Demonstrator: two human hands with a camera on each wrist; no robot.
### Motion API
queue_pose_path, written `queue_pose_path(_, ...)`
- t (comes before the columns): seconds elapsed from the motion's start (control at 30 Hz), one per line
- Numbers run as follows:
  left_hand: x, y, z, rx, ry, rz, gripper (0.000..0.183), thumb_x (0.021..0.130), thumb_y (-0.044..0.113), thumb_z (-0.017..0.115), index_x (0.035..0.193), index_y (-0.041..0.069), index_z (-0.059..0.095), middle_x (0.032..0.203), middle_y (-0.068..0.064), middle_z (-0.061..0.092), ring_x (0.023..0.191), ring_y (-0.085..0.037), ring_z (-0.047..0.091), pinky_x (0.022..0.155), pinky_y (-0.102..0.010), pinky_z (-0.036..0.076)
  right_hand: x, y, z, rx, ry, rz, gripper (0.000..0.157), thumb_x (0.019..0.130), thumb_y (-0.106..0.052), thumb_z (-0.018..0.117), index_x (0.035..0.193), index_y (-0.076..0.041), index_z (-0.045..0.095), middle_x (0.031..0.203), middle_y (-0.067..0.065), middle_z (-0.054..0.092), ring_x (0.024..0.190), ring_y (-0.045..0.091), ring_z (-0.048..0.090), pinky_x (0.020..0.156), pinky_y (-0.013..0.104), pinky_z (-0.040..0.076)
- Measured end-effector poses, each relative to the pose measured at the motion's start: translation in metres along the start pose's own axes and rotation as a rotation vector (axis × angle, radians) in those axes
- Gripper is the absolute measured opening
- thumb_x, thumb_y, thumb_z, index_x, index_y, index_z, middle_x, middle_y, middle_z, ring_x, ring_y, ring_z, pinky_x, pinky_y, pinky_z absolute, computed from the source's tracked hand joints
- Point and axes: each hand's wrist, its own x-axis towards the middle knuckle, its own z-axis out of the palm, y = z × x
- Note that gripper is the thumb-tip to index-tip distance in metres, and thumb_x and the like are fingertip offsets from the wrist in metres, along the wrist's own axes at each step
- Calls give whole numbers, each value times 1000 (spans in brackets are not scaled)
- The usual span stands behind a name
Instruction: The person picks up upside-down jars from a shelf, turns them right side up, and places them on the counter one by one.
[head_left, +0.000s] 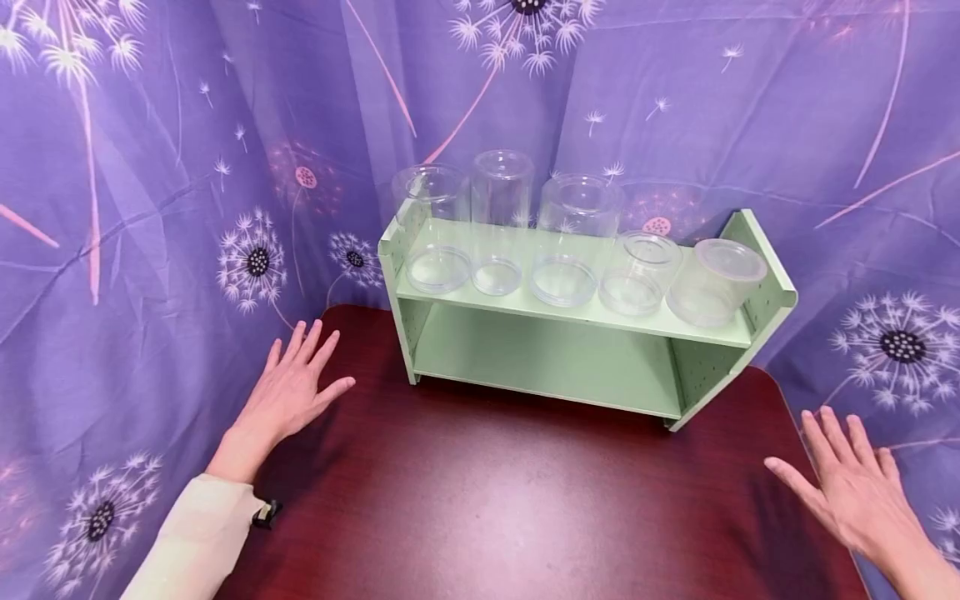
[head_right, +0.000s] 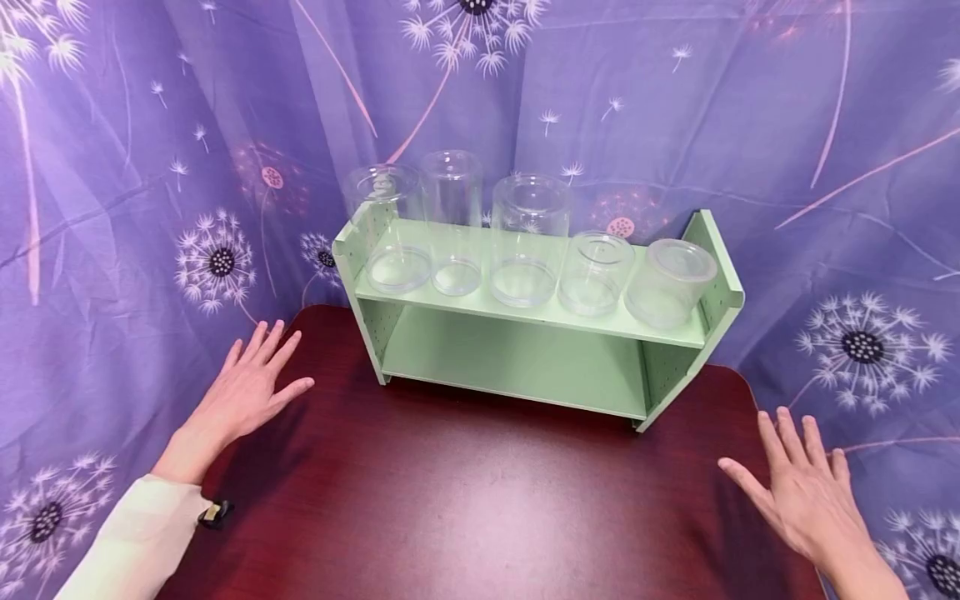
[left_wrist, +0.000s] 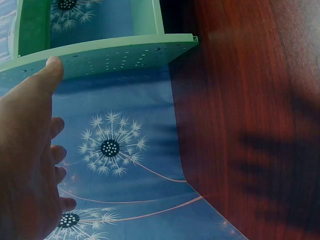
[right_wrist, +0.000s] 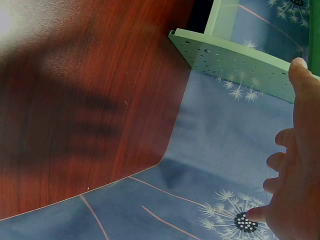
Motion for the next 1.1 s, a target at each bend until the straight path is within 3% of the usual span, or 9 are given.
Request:
queue_pose_path(0.33,-3,1,-2,-49,15,-11,82,102,53,57,161,3,32,167,-27,20,156,-43,7,120,-68,11,4,-4,-3,43,-3,2,90,102,-43,61,163,3,13,166,31,7,155,42,-14,115,75,-8)
queue_pose_path(0.5,2,6,-6,-168,92,3,77,106,47,55,161,0,29,167,-25,23,157,-38,10,123,-62,15,9,-8,-7,170,99,-30,81,103,-30,63,160,8,20,163,35,18,155,47,1,121,68,-2)
queue_pose_path(0.6,10,12,-10,-287,134,-8,75,107,43,53,163,1,24,168,-21,21,157,-35,13,124,-57,18,16,-13,-17,309,169,-41,74,102,-18,63,158,10,25,157,41,26,152,52,13,127,53,3)
queue_pose_path(0.67,16,17,-15,-371,165,-26,74,108,42,52,164,4,21,170,-16,20,156,-34,16,125,-54,18,20,-16,-27,360,193,-15,69,103,-15,61,160,6,27,157,39,29,152,42,21,126,31,9)
queue_pose_path(0.77,28,28,-25,-497,246,-41,71,109,38,52,165,9,21,170,-12,22,153,-36,26,124,-50,22,28,-21,-45,431,231,48,63,105,-13,57,161,-3,32,162,11,39,143,3,36,108,5,21)
queue_pose_path(0.87,43,40,-36,-614,331,-36,68,108,31,55,165,9,25,168,-11,29,147,-37,37,121,-51,30,38,-25,-62,521,290,73,55,106,-10,55,159,-10,40,148,-22,49,117,-21,42,86,-3,32)
queue_pose_path(0.97,58,52,-46,-716,381,-29,65,107,24,58,163,8,28,166,-10,32,145,-36,41,117,-51,37,50,-31,-78,617,349,56,51,106,-5,54,156,-11,46,134,-33,53,113,-19,49,88,0,38)
queue_pose_path(1.1,77,66,-57,-784,385,-27,65,106,19,59,163,7,28,166,-8,32,145,-31,41,115,-47,40,67,-38,-98,759,409,22,49,104,2,53,152,-10,51,132,-25,59,117,-11,55,94,2,38)
